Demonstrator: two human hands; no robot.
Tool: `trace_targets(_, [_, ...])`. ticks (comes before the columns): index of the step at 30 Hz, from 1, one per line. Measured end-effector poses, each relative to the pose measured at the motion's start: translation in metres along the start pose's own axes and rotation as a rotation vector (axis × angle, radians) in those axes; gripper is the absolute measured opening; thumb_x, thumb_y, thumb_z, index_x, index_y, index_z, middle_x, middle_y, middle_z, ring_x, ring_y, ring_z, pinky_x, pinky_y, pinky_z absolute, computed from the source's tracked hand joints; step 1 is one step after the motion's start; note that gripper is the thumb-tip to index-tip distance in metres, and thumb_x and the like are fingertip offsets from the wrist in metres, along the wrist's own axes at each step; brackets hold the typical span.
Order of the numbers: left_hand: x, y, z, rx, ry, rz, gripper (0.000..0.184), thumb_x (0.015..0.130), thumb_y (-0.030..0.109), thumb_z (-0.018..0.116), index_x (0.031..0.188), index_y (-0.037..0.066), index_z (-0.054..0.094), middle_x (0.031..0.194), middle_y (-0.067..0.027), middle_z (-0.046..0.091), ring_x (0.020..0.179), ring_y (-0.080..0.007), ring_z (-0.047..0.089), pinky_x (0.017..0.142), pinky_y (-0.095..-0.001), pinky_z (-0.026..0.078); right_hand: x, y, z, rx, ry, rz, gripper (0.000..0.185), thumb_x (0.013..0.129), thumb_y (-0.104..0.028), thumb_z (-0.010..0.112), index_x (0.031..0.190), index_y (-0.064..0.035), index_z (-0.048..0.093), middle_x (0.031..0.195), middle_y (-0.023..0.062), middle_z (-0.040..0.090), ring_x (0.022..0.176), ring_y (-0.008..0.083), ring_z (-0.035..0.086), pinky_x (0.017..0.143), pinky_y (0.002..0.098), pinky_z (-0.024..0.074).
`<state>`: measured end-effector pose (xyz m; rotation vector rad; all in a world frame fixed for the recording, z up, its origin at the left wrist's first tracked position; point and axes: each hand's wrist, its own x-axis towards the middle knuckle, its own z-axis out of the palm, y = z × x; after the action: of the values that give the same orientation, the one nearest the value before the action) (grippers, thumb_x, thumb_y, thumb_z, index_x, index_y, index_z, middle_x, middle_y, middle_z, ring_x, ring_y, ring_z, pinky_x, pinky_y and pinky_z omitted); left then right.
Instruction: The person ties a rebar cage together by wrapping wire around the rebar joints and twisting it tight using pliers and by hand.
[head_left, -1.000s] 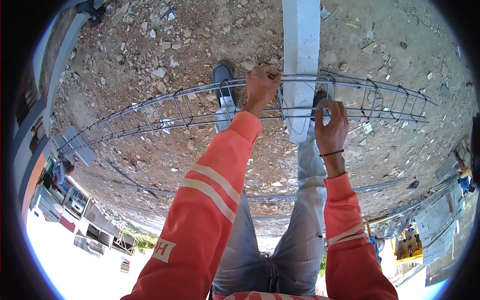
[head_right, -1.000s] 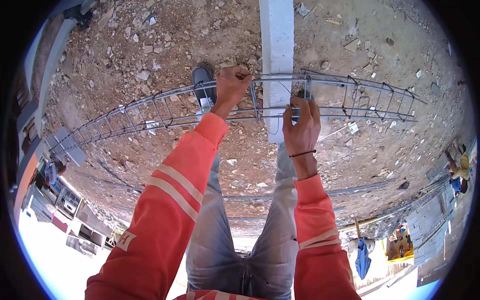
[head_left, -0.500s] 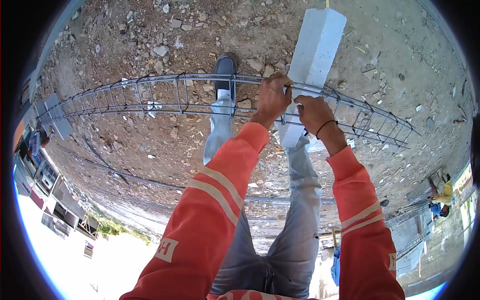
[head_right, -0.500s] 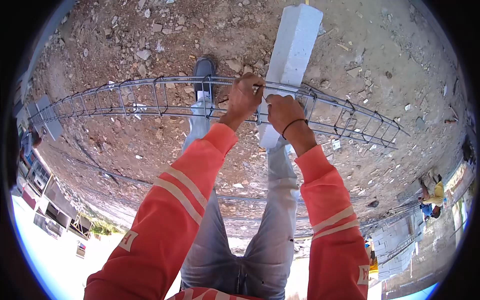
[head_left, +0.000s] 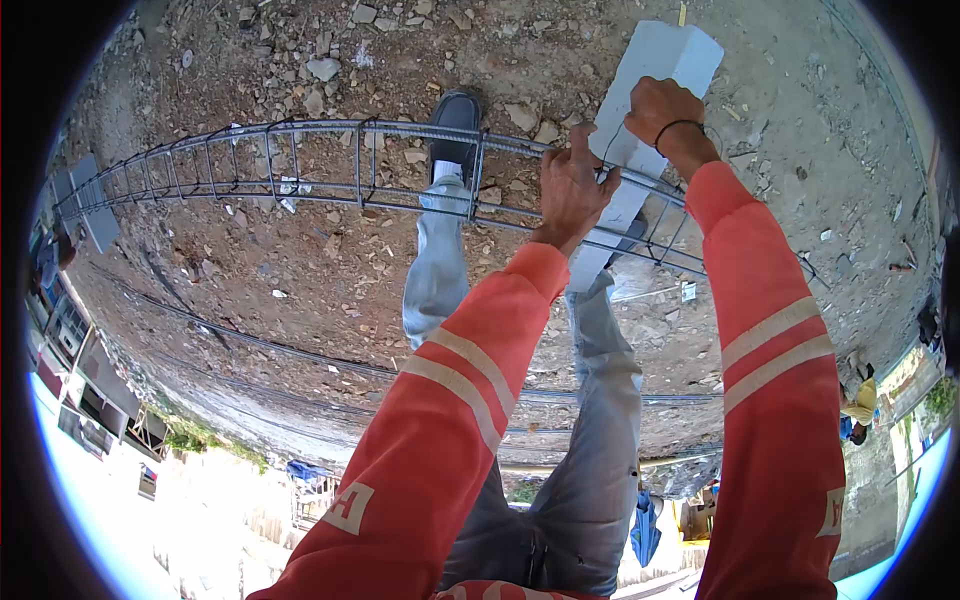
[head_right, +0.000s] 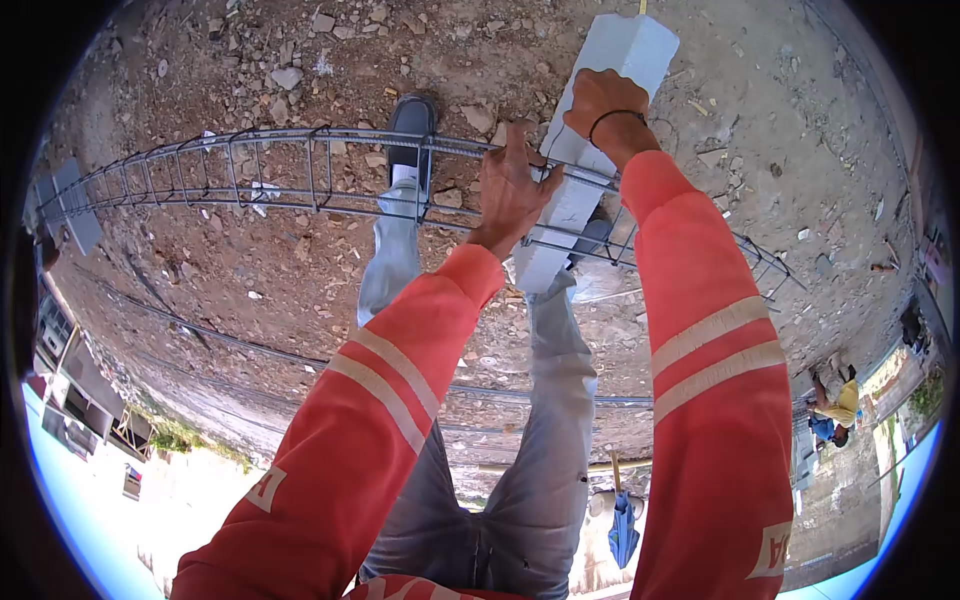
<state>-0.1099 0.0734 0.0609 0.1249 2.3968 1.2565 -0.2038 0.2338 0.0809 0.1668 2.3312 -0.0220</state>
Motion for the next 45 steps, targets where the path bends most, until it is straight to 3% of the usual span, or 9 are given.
trace_targets(7, [0.029, -0.003, -0.007, -0.007, -0.194, -0.172, 0.051, 0.077, 0.021, 0.078, 0.119, 0.006, 0.052, 0.084, -0.015, 0.071, 0.082, -0.0358, 0.069, 0.075, -0.0449, 0.052, -0.07, 0.032, 0.002, 0.048, -0.358, 0.118, 0.029, 0.078, -0.026, 0.066, 0.097, -0.0057, 0.073, 0.096, 0.0188, 0.072, 0.09, 0.0381, 0.07, 0.083, 0.0451, 0.0558])
trace_targets(9, [0.042, -0.007, -0.007, 0.073, -0.261, -0.236, 0.053, 0.076, 0.021, 0.079, 0.119, 0.005, 0.053, 0.088, -0.0169, 0.071, 0.088, -0.0363, 0.069, 0.076, -0.0445, 0.052, -0.097, 0.037, 0.025, 0.278, -0.303, -0.248, 0.024, 0.078, -0.024, 0.063, 0.079, -0.0021, 0.073, 0.084, 0.0232, 0.069, 0.079, 0.0415, 0.068, 0.079, 0.0454, 0.0551])
trace_targets(15, [0.031, 0.008, -0.016, -0.034, -0.284, -0.275, 0.051, 0.076, 0.023, 0.079, 0.122, 0.012, 0.058, 0.088, -0.0108, 0.071, 0.085, -0.0258, 0.07, 0.072, -0.0393, 0.054, -0.113, -0.024, 0.021, 1.625, -0.134, 0.247, 0.029, 0.086, -0.025, 0.058, 0.076, 0.0002, 0.069, 0.069, 0.0223, 0.064, 0.067, 0.0425, 0.062, 0.065, 0.0447, 0.0519])
trace_targets(17, [0.021, -0.009, -0.012, -0.089, -0.29, -0.191, 0.05, 0.078, 0.023, 0.078, 0.123, 0.013, 0.057, 0.086, -0.009, 0.071, 0.083, -0.0225, 0.071, 0.07, -0.038, 0.054, -0.109, -0.043, 0.035, 1.649, -0.013, 0.186, 0.043, 0.095, -0.035, 0.055, 0.089, 0.0064, 0.066, 0.067, 0.0084, 0.059, 0.059, 0.0199, 0.058, 0.058, 0.0347, 0.0489])
trace_targets(20, [0.007, -0.043, 0.008, -0.775, -0.316, -0.229, 0.047, 0.082, 0.021, 0.075, 0.124, 0.013, 0.057, 0.08, -0.0065, 0.07, 0.073, -0.0191, 0.069, 0.064, -0.0345, 0.052, -0.135, -0.083, 0.035, 1.362, 0.447, 0.09, 0.048, 0.099, -0.04, 0.05, 0.088, 0.0047, 0.066, 0.08, 0.0181, 0.063, 0.076, 0.0388, 0.061, 0.073, 0.0453, 0.0483])
trace_targets(21, [0.007, -0.025, 0.004, -0.432, -0.237, -0.175, 0.05, 0.085, 0.021, 0.072, 0.129, 0.009, 0.053, 0.079, -0.0059, 0.069, 0.07, -0.0172, 0.066, 0.063, -0.0317, 0.052, -0.147, -0.094, 0.045, 1.359, 0.681, 0.11, 0.048, 0.1, -0.04, 0.049, 0.089, 0.0034, 0.067, 0.085, 0.0208, 0.063, 0.081, 0.0437, 0.06, 0.077, 0.0482, 0.0472])
trace_targets(30, [0.025, -0.019, 0.008, -0.194, -0.13, -0.156, 0.051, 0.085, 0.014, 0.073, 0.128, -0.004, 0.054, 0.083, -0.0115, 0.073, 0.078, -0.0153, 0.069, 0.072, -0.0289, 0.054, -0.286, 0.045, 0.252, 1.876, 0.24, 0.849, 0.026, 0.095, -0.019, 0.053, 0.096, 0.0022, 0.068, 0.071, 0.0066, 0.065, 0.061, 0.0106, 0.062, 0.056, 0.0245, 0.0491])
trace_targets(36, [0.03, -0.021, -0.005, -0.064, -0.219, -0.166, 0.049, 0.09, 0.009, 0.066, 0.134, -0.004, 0.05, 0.092, -0.0144, 0.072, 0.088, -0.0179, 0.07, 0.087, -0.031, 0.054, -0.216, 0.152, 0.396, 0.973, 0.244, 0.728, 0.024, 0.086, -0.017, 0.059, 0.108, -0.0141, 0.067, 0.08, 0.0201, 0.068, 0.076, 0.0412, 0.066, 0.068, 0.0482, 0.0523])
trace_targets(45, [0.023, -0.018, -0.003, -0.085, -0.201, -0.12, 0.051, 0.092, 0.012, 0.064, 0.138, -0.005, 0.048, 0.086, -0.0052, 0.068, 0.089, -0.0156, 0.067, 0.093, -0.0323, 0.048, -0.061, 0.197, 0.463, 1.221, 0.252, 0.713, 0.059, 0.087, -0.051, 0.061, 0.134, -0.0188, 0.045, 0.099, 0.0252, 0.068, 0.096, 0.0499, 0.062, 0.079, 0.0541, 0.0493])
